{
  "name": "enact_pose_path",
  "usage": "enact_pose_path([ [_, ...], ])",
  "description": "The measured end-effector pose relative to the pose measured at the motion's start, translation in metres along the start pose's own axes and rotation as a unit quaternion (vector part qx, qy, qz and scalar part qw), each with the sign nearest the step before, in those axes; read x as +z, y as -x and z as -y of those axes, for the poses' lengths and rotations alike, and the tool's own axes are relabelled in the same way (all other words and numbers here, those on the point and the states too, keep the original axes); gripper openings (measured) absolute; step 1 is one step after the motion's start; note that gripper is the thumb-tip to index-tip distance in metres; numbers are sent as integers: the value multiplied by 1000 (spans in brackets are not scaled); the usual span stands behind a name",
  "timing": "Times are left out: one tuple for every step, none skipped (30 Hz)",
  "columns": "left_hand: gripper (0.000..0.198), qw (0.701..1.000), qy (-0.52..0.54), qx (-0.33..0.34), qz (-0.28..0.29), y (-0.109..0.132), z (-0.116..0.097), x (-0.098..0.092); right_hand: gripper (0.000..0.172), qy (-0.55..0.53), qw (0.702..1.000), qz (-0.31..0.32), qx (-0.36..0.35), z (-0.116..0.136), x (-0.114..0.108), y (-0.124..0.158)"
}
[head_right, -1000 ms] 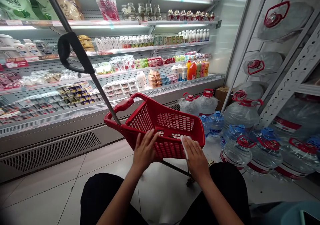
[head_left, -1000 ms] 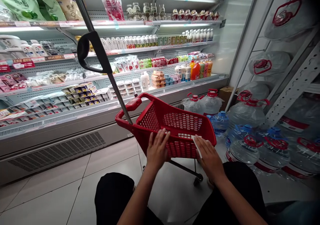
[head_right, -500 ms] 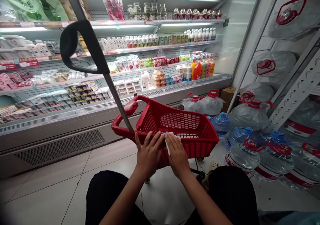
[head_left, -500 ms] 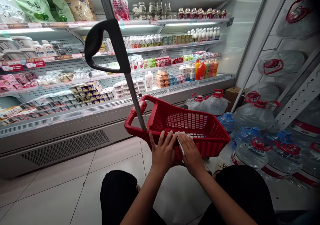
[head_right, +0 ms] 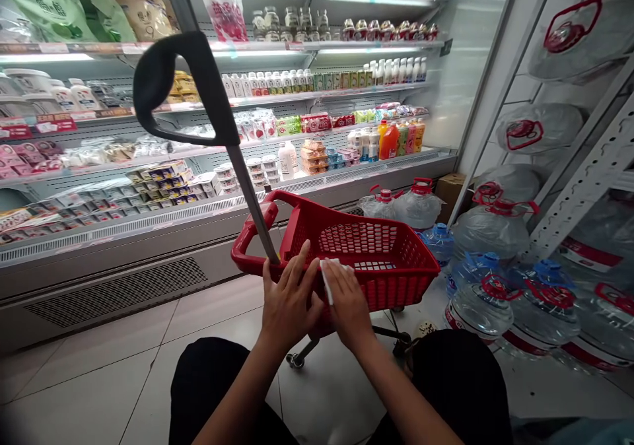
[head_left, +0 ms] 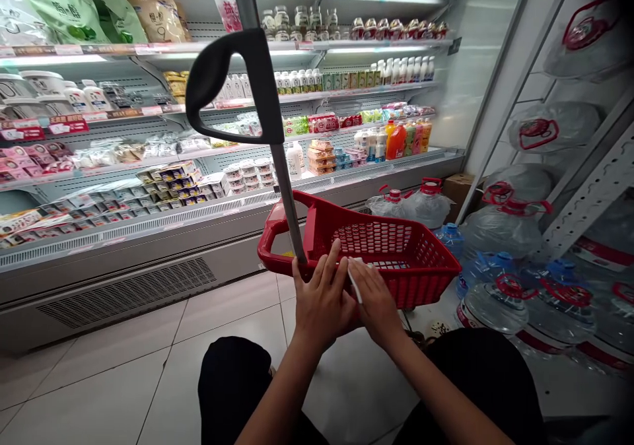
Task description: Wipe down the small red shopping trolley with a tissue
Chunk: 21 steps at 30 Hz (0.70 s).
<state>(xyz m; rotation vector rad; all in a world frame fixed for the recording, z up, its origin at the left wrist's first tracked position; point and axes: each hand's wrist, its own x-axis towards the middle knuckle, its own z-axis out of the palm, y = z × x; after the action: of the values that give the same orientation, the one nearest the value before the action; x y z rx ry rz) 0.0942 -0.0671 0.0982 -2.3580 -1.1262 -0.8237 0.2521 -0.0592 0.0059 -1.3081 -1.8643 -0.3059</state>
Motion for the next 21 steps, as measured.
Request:
enact_pose_path([
  [58, 1000, 3, 3, 0, -1, -1, -3, 67, -21, 1000, -5, -13, 13, 5, -10],
  [57, 1000, 5, 5, 0, -2, -2, -6, 67, -43, 999, -9, -23, 24, 9, -19],
  [57, 1000, 6, 7, 1, -3, -2, -8, 67, -64, 997, -11, -30, 33, 13, -28],
  [56, 1000, 6, 8, 1, -4, -1, -9, 66, -79, 996, -15, -37, 40, 15, -35],
  [56, 1000, 7, 7, 0, -4, 0, -10, 66, -85, 995, -19, -44, 44, 16, -40],
  [56, 1000, 8, 5, -2, -4, 2, -9, 67, -80, 995, -24, -50, 45, 15, -43],
  [57, 1000, 7, 0, -4, -4, 4, -7, 67, -67, 996, -28, -54, 42, 13, -44],
  [58, 1000, 4, -5, -7, -4, 7, -5, 67, -51, 997, -26, -57, 36, 10, -42],
  [59, 1000, -3, -10, -8, -3, 10, -2, 67, -35, 998, -18, -57, 27, 6, -37],
  [60, 1000, -13, -13, -8, -2, 13, 2, 66, -20, 998, -7, -52, 16, 1, -30],
  [61, 1000, -23, -14, -5, 0, 15, 5, 66, -7, 999, 3, -42, 2, -5, -21],
  [62, 999, -34, -12, 0, 1, 17, 9, 66, 7, 1000, 10, -29, -13, -11, -10],
  [62, 999, -43, -9, 5, 3, 18, 12, 66, 22, 1000, 10, -13, -29, -18, 1],
  [63, 999, -51, -5, 11, 5, 18, 14, 65, 38, 999, 9, 3, -44, -24, 12],
  [63, 998, -57, -5, 15, 6, 17, 16, 63, 52, 998, 8, 18, -58, -29, 23],
  [63, 998, -62, -7, 18, 6, 16, 17, 63, 66, 997, 6, 32, -70, -34, 32],
  [63, 998, -66, -10, 21, 7, 15, 17, 62, 76, 996, 4, 44, -79, -37, 38],
  [62, 997, -69, -11, 23, 6, 13, 17, 62, 84, 995, 0, 56, -83, -39, 41],
  [61, 997, -71, -12, 26, 5, 12, 16, 62, 88, 994, -4, 65, -83, -39, 41],
  [60, 997, -72, -11, 29, 4, 10, 16, 62, 87, 994, -7, 68, -78, -37, 38],
  [59, 997, -73, -8, 32, 3, 9, 15, 63, 80, 995, -8, 63, -68, -34, 31],
])
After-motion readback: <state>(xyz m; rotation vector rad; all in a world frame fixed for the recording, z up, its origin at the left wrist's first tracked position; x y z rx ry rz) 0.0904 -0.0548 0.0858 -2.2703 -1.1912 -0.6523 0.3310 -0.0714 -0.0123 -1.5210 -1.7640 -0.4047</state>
